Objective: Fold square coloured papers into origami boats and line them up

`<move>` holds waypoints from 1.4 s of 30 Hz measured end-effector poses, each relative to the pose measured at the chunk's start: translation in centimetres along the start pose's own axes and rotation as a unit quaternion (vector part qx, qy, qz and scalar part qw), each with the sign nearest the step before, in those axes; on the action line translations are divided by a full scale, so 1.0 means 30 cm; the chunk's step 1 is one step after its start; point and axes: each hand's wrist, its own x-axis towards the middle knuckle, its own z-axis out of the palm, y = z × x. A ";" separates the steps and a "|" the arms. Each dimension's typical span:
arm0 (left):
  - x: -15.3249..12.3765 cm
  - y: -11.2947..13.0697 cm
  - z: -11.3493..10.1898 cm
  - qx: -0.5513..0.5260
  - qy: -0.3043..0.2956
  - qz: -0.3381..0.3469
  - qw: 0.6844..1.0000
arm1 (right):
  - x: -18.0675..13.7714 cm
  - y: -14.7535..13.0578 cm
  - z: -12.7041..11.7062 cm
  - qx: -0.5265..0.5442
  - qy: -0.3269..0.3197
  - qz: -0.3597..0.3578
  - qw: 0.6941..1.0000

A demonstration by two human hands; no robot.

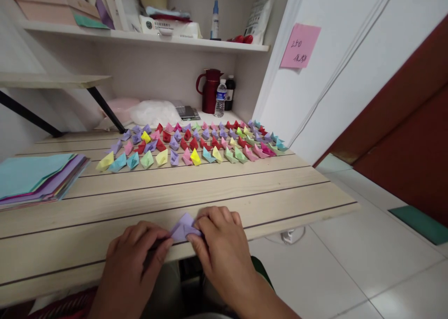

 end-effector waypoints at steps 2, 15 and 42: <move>0.025 -0.001 0.002 0.002 -0.024 -0.039 0.999 | 0.010 -0.002 -0.003 -0.007 -0.018 0.009 1.000; 0.050 0.016 0.033 0.113 -0.006 -0.028 0.993 | 0.051 0.006 0.029 -0.126 -0.015 0.007 0.992; -0.103 0.030 0.135 0.205 0.152 0.137 0.957 | 0.077 -0.004 0.012 -0.098 -0.069 0.019 0.993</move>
